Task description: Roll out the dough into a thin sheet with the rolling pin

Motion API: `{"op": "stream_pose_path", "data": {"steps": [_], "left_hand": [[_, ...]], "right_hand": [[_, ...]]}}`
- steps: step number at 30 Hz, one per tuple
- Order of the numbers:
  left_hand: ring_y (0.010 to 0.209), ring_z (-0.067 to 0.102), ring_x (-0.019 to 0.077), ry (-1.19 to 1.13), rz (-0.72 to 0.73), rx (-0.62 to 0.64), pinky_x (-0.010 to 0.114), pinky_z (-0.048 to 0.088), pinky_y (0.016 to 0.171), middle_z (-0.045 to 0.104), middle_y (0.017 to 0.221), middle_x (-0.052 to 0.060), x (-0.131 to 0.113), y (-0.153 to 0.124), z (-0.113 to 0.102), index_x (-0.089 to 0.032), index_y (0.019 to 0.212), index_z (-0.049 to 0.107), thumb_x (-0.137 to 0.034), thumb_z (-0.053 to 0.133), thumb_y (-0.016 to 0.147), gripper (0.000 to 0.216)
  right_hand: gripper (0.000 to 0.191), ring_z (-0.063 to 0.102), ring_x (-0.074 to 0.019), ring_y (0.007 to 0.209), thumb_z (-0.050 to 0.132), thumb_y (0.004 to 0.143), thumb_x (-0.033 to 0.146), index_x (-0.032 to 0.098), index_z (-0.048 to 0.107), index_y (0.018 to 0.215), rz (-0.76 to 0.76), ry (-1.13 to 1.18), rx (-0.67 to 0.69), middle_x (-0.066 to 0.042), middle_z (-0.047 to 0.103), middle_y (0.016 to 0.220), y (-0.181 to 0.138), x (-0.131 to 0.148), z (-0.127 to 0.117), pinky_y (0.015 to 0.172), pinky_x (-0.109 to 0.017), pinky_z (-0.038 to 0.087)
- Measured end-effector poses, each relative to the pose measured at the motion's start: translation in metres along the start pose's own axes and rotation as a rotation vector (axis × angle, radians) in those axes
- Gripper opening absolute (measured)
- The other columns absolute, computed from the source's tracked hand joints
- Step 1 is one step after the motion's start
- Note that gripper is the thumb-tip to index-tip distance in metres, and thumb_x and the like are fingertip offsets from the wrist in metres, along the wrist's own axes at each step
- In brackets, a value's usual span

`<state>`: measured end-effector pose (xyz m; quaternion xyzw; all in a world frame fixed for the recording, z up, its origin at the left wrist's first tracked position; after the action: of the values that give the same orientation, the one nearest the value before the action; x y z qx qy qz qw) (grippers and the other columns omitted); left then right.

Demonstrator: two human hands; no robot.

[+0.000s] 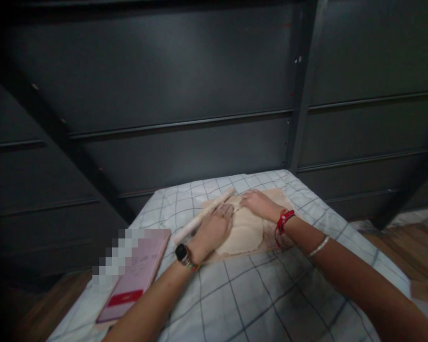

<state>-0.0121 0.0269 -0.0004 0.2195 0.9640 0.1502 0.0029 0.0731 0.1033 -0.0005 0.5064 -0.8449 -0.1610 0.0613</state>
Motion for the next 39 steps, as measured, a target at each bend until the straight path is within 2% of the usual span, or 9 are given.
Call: {"op": "stream_pose_path", "data": {"steps": [3,6,11,15,22,27,33,35,39], "left_hand": [[0.127,0.046,0.0217,-0.037,0.04,-0.004,0.04,0.033,0.109,0.054,0.135,0.012,0.0,-0.003,0.003,-0.011,0.13,0.05,-0.021,0.032,0.096,0.04],[0.13,0.042,0.0218,-0.065,0.064,0.006,0.04,0.031,0.11,0.051,0.138,0.011,0.002,-0.004,0.003,-0.012,0.133,0.048,-0.024,0.032,0.096,0.042],[0.12,0.052,0.0222,-0.129,0.024,0.071,0.039,0.036,0.106,0.058,0.129,0.011,0.003,0.002,-0.001,-0.013,0.125,0.055,-0.021,0.034,0.094,0.038],[0.108,0.059,0.0217,-0.164,0.01,0.052,0.038,0.04,0.102,0.064,0.117,0.011,0.003,0.009,-0.003,-0.013,0.113,0.061,-0.019,0.037,0.092,0.032],[0.118,0.051,0.0222,-0.138,0.03,-0.004,0.04,0.038,0.102,0.057,0.129,0.011,0.003,0.0,-0.001,-0.013,0.125,0.054,-0.024,0.032,0.097,0.037],[0.11,0.055,0.0226,-0.108,0.038,-0.017,0.038,0.042,0.097,0.064,0.114,0.011,-0.002,-0.002,-0.009,-0.013,0.11,0.061,-0.023,0.033,0.097,0.033],[0.111,0.054,0.0245,-0.091,-0.002,0.0,0.039,0.042,0.095,0.065,0.109,0.011,0.0,0.001,-0.01,-0.012,0.107,0.062,-0.024,0.034,0.096,0.033],[0.112,0.054,0.024,-0.1,0.011,0.009,0.039,0.042,0.095,0.065,0.112,0.011,0.0,0.0,-0.009,-0.013,0.109,0.062,-0.024,0.035,0.096,0.031],[0.119,0.051,0.0241,-0.12,0.013,-0.01,0.042,0.039,0.1,0.06,0.125,0.008,0.004,-0.006,-0.012,-0.018,0.12,0.057,-0.028,0.034,0.097,0.034]], "right_hand": [[0.039,0.059,-0.0182,0.104,0.043,0.085,0.004,0.018,0.066,0.112,0.019,0.095,-0.054,-0.009,0.067,0.112,-0.015,0.006,-0.004,0.094,-0.034,0.043],[0.044,0.057,-0.0182,0.11,0.042,0.085,0.005,0.02,0.061,0.122,0.021,0.133,-0.034,-0.007,0.065,0.119,-0.028,0.009,-0.001,0.1,-0.037,0.039],[0.043,0.055,-0.0233,0.116,0.044,0.082,0.002,0.021,0.067,0.113,0.116,0.101,0.058,-0.009,0.065,0.121,-0.03,0.005,0.007,0.107,-0.05,0.028],[0.046,0.056,-0.0232,0.114,0.042,0.077,-0.001,0.019,0.069,0.109,0.171,0.139,0.112,-0.011,0.065,0.12,-0.025,0.005,0.006,0.106,-0.05,0.029],[0.064,0.054,-0.0212,0.116,0.037,0.073,-0.003,0.02,0.055,0.13,0.163,0.196,-0.003,-0.01,0.059,0.129,-0.029,0.008,-0.009,0.103,-0.047,0.033],[0.046,0.057,-0.0212,0.103,0.041,0.075,-0.001,0.015,0.069,0.109,0.07,0.162,0.045,-0.012,0.067,0.108,-0.017,0.024,-0.013,0.093,-0.038,0.042],[0.028,0.056,-0.0205,0.088,0.043,0.084,0.008,0.014,0.07,0.084,0.084,0.124,0.101,-0.01,0.065,0.09,-0.005,0.021,-0.003,0.083,-0.036,0.043],[0.031,0.057,-0.0195,0.091,0.041,0.081,0.005,0.014,0.07,0.089,0.095,0.192,0.079,-0.01,0.064,0.094,-0.008,0.017,-0.002,0.084,-0.034,0.044],[0.053,0.052,-0.0197,0.111,0.037,0.072,-0.003,0.014,0.066,0.112,0.094,0.273,-0.06,-0.012,0.061,0.115,-0.018,0.013,-0.012,0.096,-0.036,0.042]]}}
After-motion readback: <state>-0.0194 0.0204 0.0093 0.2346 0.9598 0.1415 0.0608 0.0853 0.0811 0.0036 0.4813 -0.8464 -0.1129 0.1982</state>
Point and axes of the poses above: each hand's wrist, its own y-axis towards the middle knuckle, its own z-axis out of the palm, x = y × z, the point moved 8 cm from there along y, towards the middle knuckle
